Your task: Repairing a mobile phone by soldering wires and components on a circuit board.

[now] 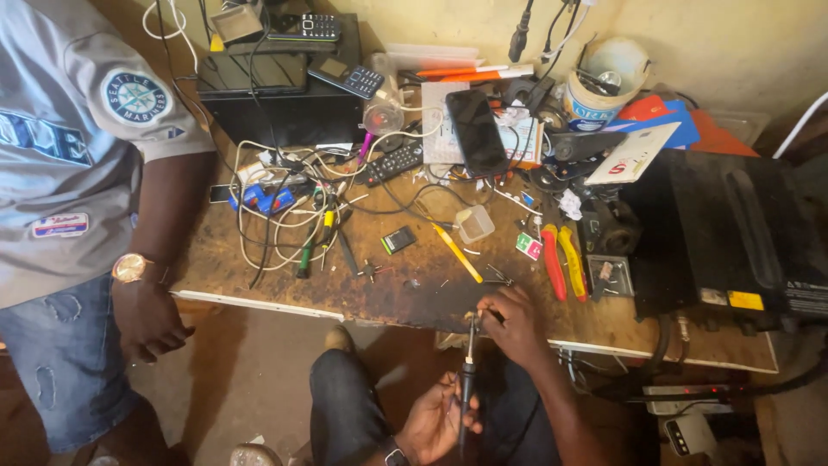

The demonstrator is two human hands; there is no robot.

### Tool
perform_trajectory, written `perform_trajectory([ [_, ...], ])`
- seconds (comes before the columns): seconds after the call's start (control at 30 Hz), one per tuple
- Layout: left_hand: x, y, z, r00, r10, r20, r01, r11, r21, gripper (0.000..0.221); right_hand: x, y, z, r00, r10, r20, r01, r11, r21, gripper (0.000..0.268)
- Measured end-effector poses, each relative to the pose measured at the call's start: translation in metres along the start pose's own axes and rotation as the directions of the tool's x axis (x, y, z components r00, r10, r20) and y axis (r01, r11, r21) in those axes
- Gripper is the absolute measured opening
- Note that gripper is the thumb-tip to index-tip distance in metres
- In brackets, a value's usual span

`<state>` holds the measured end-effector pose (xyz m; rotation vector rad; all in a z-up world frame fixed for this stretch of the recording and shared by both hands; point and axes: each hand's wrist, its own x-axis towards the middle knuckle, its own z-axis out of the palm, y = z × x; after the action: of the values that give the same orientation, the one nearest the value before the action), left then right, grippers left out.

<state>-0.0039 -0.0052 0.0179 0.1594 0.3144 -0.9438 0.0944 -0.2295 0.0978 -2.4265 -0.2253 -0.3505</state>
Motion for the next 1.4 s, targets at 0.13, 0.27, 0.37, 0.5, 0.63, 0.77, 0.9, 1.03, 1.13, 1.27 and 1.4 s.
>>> perform_trajectory([
  [0.13,-0.003,-0.003,0.009,0.999,0.047,-0.014,-0.047,0.999,0.025,0.009,-0.001,0.0,-0.007,0.998,0.065,-0.011,-0.063,0.993,0.103,0.007],
  [0.27,-0.005,0.0,0.017,0.994,0.102,-0.028,-0.1,0.993,0.056,0.008,-0.003,0.009,-0.006,0.966,0.253,0.058,-0.258,0.914,0.312,0.007],
  [0.37,-0.006,-0.003,0.018,0.993,0.095,-0.075,-0.09,0.994,0.065,0.008,-0.006,0.011,-0.005,0.95,0.299,0.092,-0.31,0.858,0.409,0.005],
  [0.5,-0.007,-0.006,0.021,0.991,0.072,-0.111,-0.061,0.993,0.102,0.011,-0.008,0.021,0.002,0.979,0.184,0.083,-0.198,0.953,0.227,0.008],
  [0.63,-0.007,-0.007,0.02,0.991,0.074,-0.115,-0.062,0.992,0.111,0.01,-0.002,0.009,0.001,0.999,-0.029,0.028,0.024,0.988,0.153,0.014],
  [0.77,-0.006,-0.008,0.024,0.98,0.091,-0.175,-0.056,0.979,0.197,0.009,-0.004,0.007,-0.001,1.0,0.007,0.026,-0.01,0.997,0.082,0.012],
  [0.9,-0.002,-0.011,0.017,0.97,0.144,-0.195,-0.091,0.962,0.256,0.006,-0.009,0.019,0.01,0.999,-0.051,0.009,0.051,0.999,0.015,0.01],
  [1.03,-0.003,-0.01,0.025,0.966,0.148,-0.213,-0.076,0.945,0.317,0.006,-0.007,0.008,0.002,0.996,-0.055,-0.073,0.057,0.998,0.02,0.011],
  [1.13,-0.001,-0.013,0.024,0.953,0.17,-0.252,-0.085,0.944,0.318,0.007,-0.008,0.009,0.003,1.0,-0.009,0.02,0.008,0.997,0.076,0.011],
  [1.27,-0.003,-0.012,0.032,0.947,0.179,-0.268,-0.085,0.941,0.328,0.006,-0.007,0.002,-0.001,0.991,-0.077,-0.108,0.078,0.997,0.004,0.013],
  [1.4,-0.003,-0.011,0.031,0.944,0.18,-0.278,-0.081,0.94,0.333,0.007,-0.006,-0.002,0.003,0.995,-0.076,-0.068,0.072,0.996,-0.057,0.015],
])
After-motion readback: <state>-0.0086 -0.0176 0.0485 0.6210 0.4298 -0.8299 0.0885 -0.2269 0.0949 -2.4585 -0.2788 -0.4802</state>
